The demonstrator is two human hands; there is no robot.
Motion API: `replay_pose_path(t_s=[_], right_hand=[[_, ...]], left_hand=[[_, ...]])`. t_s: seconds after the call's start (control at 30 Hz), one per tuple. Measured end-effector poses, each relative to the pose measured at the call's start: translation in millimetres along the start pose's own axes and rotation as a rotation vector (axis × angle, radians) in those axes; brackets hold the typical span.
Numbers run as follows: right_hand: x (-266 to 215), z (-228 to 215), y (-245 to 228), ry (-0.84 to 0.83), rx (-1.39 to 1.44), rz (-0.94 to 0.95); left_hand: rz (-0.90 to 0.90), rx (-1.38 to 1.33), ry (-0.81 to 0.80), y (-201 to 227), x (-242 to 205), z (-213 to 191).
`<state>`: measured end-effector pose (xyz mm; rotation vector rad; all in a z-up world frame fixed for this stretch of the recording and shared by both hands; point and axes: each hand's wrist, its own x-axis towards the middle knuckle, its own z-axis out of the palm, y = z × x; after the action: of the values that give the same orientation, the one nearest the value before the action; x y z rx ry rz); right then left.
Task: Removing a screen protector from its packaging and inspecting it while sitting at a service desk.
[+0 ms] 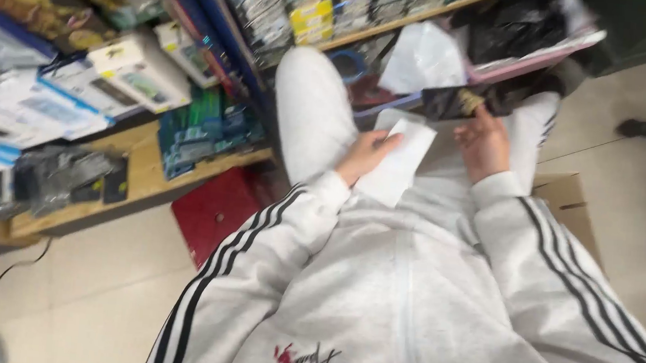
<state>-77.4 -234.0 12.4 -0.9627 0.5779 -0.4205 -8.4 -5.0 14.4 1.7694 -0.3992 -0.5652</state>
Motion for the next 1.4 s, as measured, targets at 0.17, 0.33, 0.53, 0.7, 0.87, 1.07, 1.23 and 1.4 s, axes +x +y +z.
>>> replay_pose_path(t_s=[0.17,0.33,0.53,0.7,0.87,1.07,1.23,1.4], right_hand=[[15,1,22,-0.002,0.029,-0.072],[58,-22,65,-0.039,0.023,-0.055],[-6,11,7,-0.016,-0.073,-0.009],[8,6,22,-0.093,-0.207,-0.062],[-31,32,-10,-0.114,-0.240,-0.039],[-47,43,-25,-0.236,-0.402,-0.087],[-45,39,-27,-0.261,-0.379,-0.052],[-43,35,-21,-0.290,-0.415,-0.101]], left_hand=[[0.048,-0.085,-0.016,-6,-6,-7],[-0.016,-0.088,-0.013,-30,9,-7],[0.005,-0.052,-0.049,-10,6,-6],[0.009,-0.021,-0.033,-22,9,-5],[0.028,0.025,-0.080,-18,11,-11],[0.038,0.047,-0.080,2,2,-11],[-0.015,-0.135,-0.145,10,-2,-11],[0.057,-0.110,-0.115,11,-10,-8]])
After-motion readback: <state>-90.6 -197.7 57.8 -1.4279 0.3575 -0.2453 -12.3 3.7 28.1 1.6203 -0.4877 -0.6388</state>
